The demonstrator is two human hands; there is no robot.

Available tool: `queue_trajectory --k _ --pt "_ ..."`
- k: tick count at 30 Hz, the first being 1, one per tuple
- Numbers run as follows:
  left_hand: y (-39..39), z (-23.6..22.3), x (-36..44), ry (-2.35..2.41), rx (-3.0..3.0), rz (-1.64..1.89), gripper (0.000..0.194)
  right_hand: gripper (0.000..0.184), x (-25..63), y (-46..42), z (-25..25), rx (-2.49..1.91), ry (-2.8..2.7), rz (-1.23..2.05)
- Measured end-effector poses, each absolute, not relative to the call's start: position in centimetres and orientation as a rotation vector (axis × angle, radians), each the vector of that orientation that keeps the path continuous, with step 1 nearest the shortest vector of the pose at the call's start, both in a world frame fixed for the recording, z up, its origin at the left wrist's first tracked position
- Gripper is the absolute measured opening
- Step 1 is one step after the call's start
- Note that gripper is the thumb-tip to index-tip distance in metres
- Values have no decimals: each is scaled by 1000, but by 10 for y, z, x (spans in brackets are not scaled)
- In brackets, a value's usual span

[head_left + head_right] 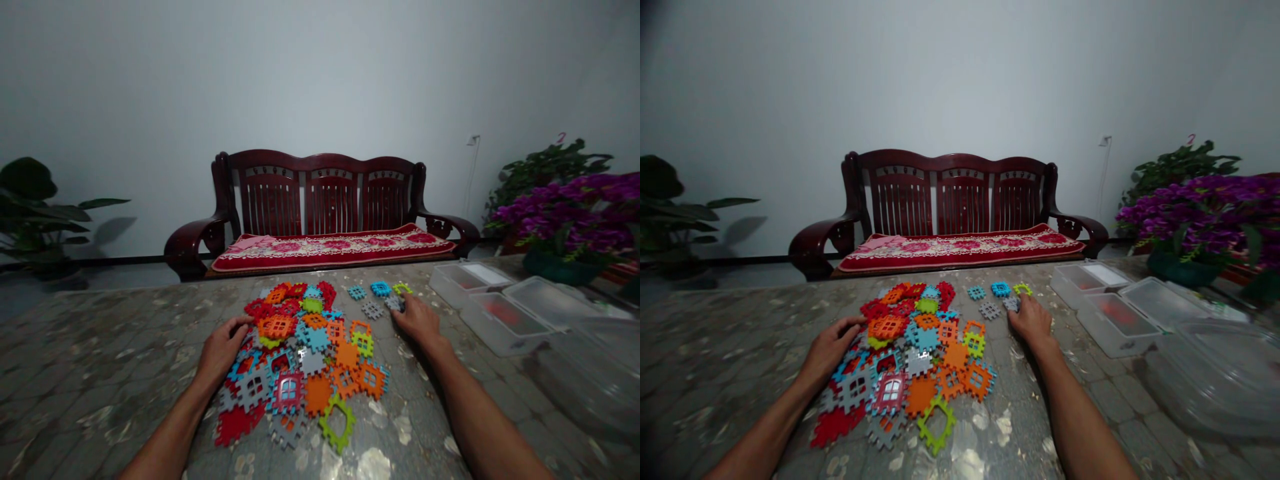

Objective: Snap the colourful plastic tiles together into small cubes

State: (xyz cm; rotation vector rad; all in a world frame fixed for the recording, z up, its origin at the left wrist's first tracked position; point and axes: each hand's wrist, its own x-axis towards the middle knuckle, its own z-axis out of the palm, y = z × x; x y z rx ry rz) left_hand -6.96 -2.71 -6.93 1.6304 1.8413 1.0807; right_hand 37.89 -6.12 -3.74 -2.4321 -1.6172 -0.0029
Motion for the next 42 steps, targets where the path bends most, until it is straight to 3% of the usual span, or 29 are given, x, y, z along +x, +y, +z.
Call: queue_trajectory --k 8,16,24,35,42 --pt "-24 -77 -72 1810 1625 1113 34 54 372 -66 -35 -2376 -1593 -59" --pt "-23 -79 -74 1802 1626 1118 33 29 340 -69 -31 -1928 -2060 193" --pt "-25 -76 -71 1803 1614 1120 33 25 312 -70 -28 -2014 -2189 165" --pt "-25 -74 -71 1770 1623 1135 34 28 309 -70 -30 -2109 -2143 120" --pt "-25 -77 -73 1797 1623 1103 36 40 311 -69 -31 -2053 -2085 102"
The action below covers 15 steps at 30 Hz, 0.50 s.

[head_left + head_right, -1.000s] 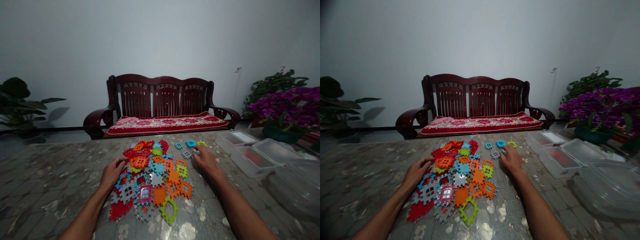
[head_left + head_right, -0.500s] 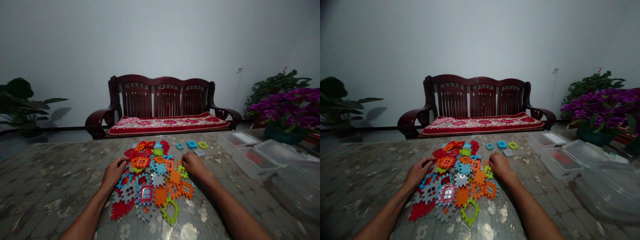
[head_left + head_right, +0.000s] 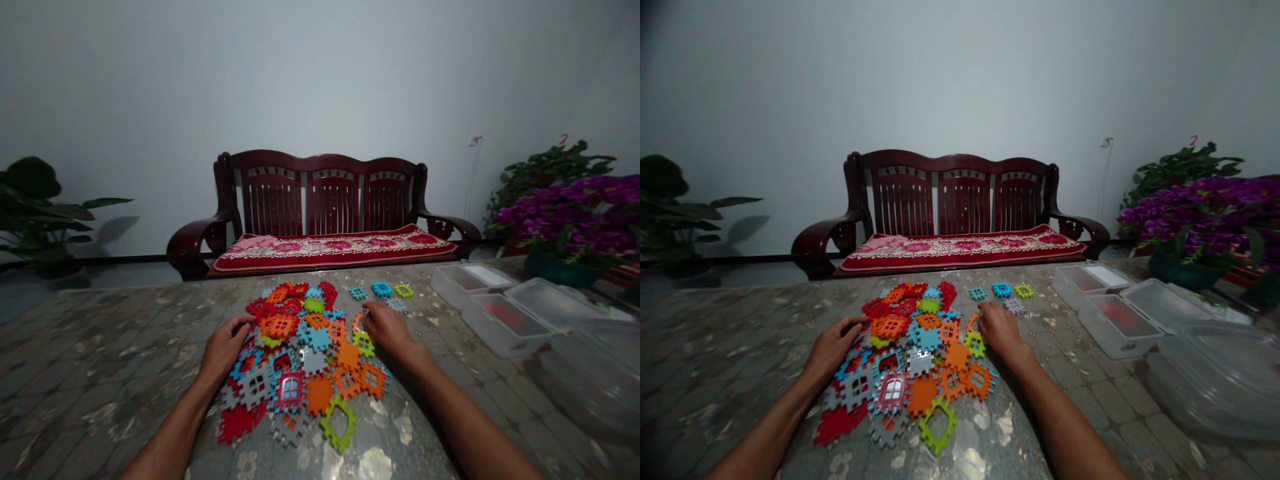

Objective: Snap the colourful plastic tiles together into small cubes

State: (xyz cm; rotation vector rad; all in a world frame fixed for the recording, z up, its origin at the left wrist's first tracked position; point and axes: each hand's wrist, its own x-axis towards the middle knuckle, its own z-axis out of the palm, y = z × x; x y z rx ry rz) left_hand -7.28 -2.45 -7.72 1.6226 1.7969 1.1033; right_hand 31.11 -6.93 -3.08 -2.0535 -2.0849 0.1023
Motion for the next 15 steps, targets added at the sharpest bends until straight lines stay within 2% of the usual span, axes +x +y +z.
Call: queue_trajectory --k 8,15 --pt "-21 -84 -76 1799 1656 1096 39 38 353 -56 -27 -2075 -1713 -55" --pt "-21 -84 -76 1791 1652 1090 41 48 420 -56 -34 -2402 -1222 -28"
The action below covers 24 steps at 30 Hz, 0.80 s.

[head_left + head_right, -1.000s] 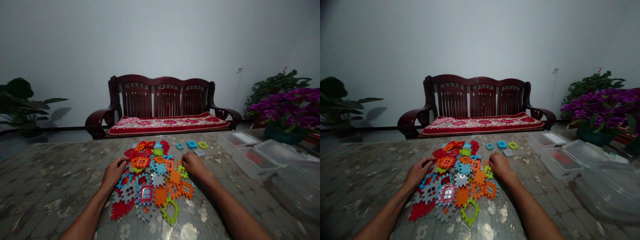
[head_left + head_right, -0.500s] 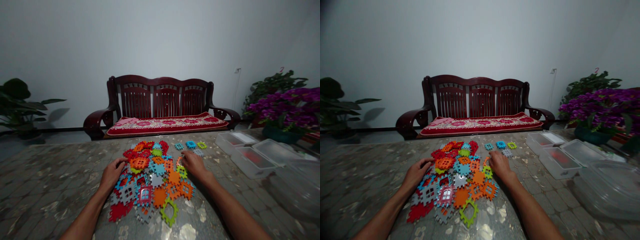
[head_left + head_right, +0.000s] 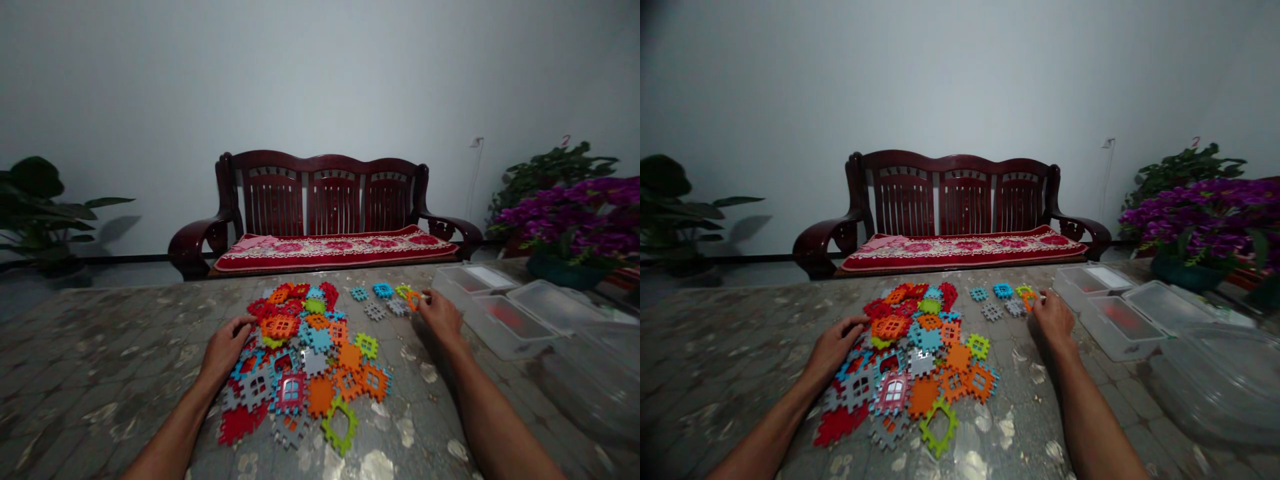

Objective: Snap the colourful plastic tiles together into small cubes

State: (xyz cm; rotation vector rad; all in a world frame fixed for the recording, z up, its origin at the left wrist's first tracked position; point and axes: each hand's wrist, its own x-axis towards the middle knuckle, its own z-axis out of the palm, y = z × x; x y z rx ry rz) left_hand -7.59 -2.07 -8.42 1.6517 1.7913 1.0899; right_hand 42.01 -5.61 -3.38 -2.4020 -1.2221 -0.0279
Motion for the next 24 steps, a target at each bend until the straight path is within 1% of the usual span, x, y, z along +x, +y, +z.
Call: queue_trajectory --k 6,10,15,16,21,24 --pt "-21 -80 -75 1809 1645 1063 41 50 443 -59 -46 -2543 -1177 68" --pt "-23 -77 -73 1813 1644 1066 39 50 450 -58 -51 -2451 -1251 81" --pt "-26 -73 -71 1832 1639 1068 37 61 459 -55 -58 -2309 -1438 135" --pt "-27 -73 -71 1836 1638 1066 37 59 461 -55 -59 -2289 -1486 134" --pt "-26 -72 -70 1837 1639 1061 37 39 467 -53 -64 -2309 -1552 124" --pt "-26 -72 -70 1850 1651 1052 36 36 466 -53 -67 -2328 -1497 43"
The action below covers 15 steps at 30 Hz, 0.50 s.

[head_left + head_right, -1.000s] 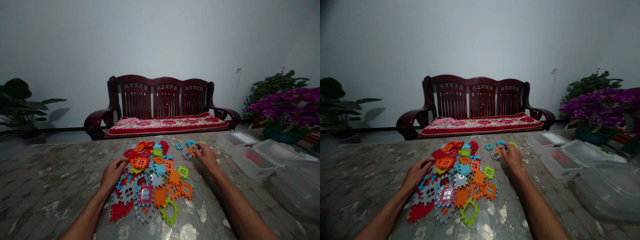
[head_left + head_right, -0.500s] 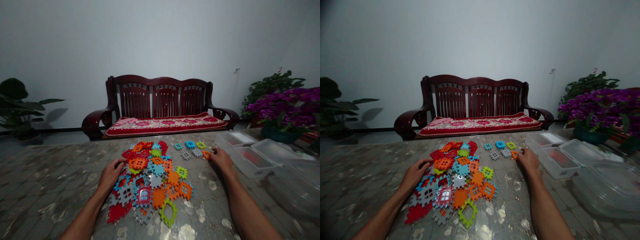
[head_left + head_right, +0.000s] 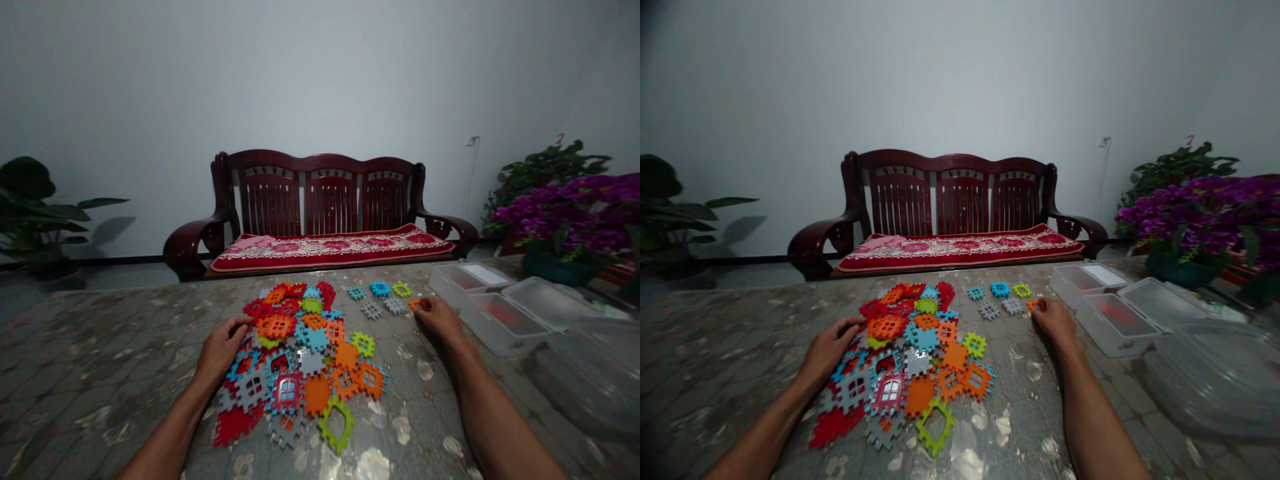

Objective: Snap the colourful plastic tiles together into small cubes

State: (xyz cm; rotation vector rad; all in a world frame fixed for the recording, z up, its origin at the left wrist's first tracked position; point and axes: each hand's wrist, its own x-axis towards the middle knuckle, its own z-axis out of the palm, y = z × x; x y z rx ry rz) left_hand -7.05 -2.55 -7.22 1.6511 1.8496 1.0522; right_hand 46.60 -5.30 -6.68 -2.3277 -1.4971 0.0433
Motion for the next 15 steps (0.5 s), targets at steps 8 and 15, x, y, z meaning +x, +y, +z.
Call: queue_trajectory --k 8,15 --pt "-26 -71 -71 1860 1669 1054 35 41 457 -52 -73 -2316 -1495 -57" --pt "-27 -69 -69 1860 1629 1071 32 37 451 -51 -72 -2319 -1474 -41"
